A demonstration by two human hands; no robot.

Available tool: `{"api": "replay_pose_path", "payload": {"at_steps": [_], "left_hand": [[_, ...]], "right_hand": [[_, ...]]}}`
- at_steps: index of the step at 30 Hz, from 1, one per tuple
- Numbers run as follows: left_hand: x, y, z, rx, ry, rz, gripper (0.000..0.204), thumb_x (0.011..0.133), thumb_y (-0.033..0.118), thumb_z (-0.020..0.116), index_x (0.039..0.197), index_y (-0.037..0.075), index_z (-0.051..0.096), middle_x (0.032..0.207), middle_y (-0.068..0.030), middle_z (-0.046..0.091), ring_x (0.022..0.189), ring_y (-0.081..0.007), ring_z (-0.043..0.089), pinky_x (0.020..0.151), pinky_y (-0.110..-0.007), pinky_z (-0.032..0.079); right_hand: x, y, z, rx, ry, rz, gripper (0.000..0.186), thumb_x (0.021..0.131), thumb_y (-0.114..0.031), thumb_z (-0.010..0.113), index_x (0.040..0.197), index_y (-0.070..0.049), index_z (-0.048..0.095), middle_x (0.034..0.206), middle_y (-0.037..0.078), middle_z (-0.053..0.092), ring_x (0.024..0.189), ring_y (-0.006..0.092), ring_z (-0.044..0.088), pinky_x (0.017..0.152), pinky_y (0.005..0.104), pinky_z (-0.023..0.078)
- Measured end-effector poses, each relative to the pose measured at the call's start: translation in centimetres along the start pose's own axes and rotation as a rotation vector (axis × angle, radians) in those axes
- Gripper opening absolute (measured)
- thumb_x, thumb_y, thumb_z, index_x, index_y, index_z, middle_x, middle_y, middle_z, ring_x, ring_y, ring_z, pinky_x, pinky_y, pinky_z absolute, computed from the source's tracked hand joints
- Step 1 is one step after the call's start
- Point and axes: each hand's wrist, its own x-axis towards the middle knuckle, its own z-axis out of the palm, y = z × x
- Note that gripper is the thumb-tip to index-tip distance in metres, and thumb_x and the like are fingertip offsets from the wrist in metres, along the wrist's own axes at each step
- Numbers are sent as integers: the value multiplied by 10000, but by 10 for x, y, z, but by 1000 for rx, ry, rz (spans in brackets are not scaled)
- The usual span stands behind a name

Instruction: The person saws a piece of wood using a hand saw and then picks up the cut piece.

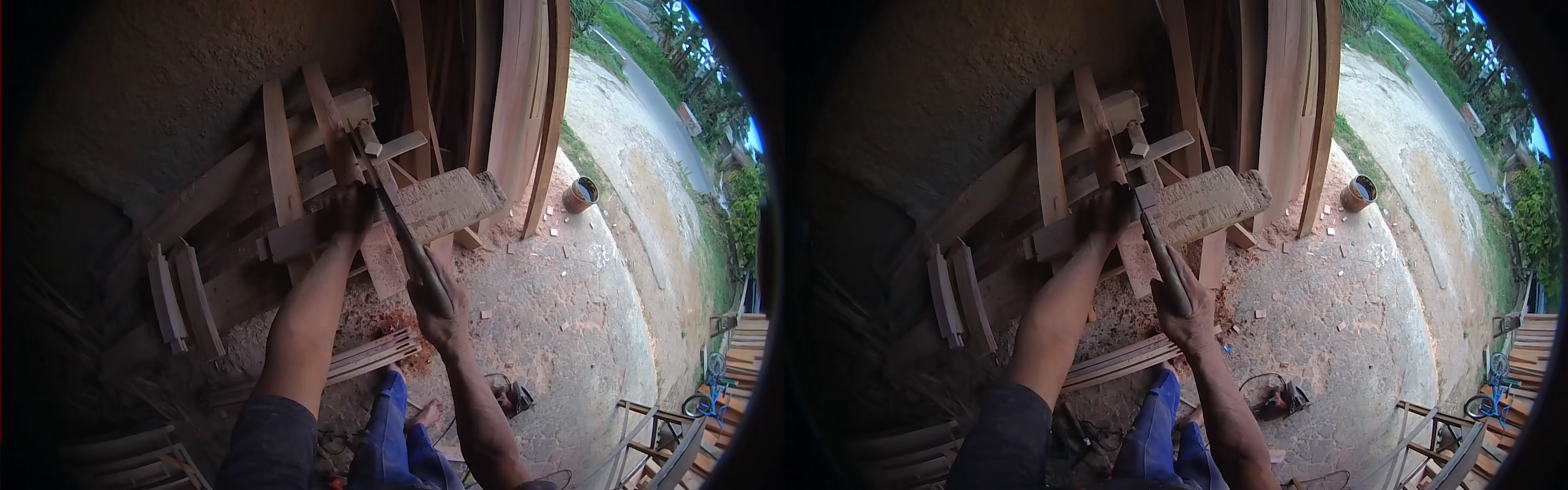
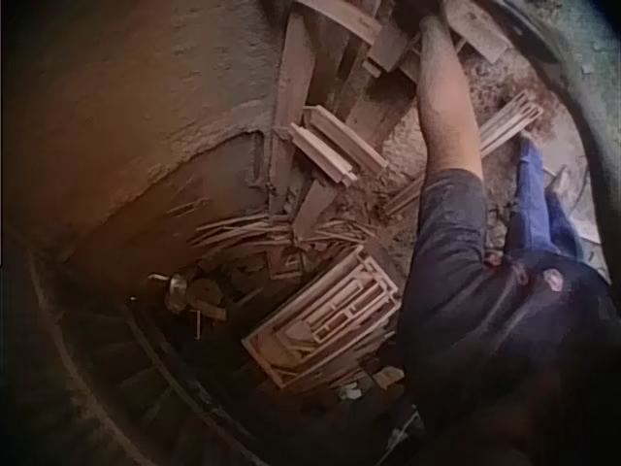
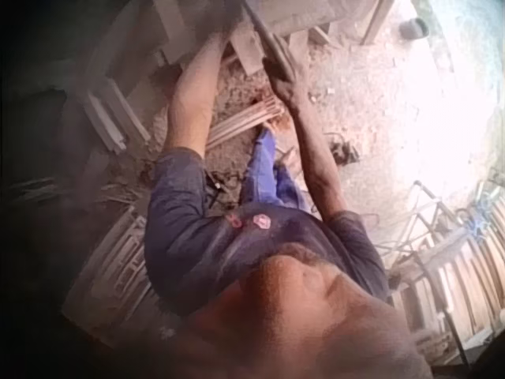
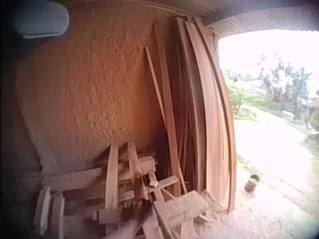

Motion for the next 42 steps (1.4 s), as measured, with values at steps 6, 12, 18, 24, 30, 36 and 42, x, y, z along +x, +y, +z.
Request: {"api": "replay_pose_path", "payload": {"at_steps": [6,12,18,24,30,36,42], "left_hand": [[-7,-3,-6,-55,47,-29,220,893,281,549,902,84,647,939,-179,674,963,-376,625,841,-541,438],[-10,4,-8,-73,73,49,223,879,280,577,912,71,647,934,-219,675,918,-435,638,825,-536,468],[-7,-10,-17,22,25,1,215,890,288,550,913,93,636,939,-165,677,966,-366,631,850,-551,430],[-8,-9,14,-93,119,17,216,876,315,587,884,111,654,903,-159,679,918,-369,641,809,-544,440],[-7,-2,-8,-24,84,52,236,879,304,586,854,86,670,856,-181,681,844,-408,654,744,-534,491],[-6,-4,-8,-31,96,-6,204,850,266,607,906,76,659,903,-150,678,958,-348,627,845,-510,453],[-9,12,-22,-58,-18,-58,276,895,336,545,927,83,651,938,-217,667,948,-402,634,824,-527,481]], "right_hand": [[-131,12,-52,-303,0,57,527,772,-131,731,1281,-109,594,1159,121,684,1000,233,694,842,343,541],[-39,15,-12,-155,34,-4,516,850,-149,700,1336,-75,544,1094,165,696,939,290,714,791,328,546],[-68,18,-16,-149,-24,-30,581,842,-165,706,1382,-96,503,1100,183,687,972,308,700,804,366,542],[-140,34,-48,23,20,50,507,831,-83,688,1325,-86,575,1158,165,677,1012,222,689,864,297,528],[7,10,11,-33,-40,27,531,849,-155,686,1357,-128,534,1155,184,663,981,319,690,816,344,543],[-163,20,-66,-344,-57,82,520,817,-167,725,1298,-40,574,1109,161,697,959,269,712,782,350,561],[14,3,7,-37,-88,8,538,837,-120,691,1337,-7,524,1139,194,675,983,317,695,786,336,544]]}}
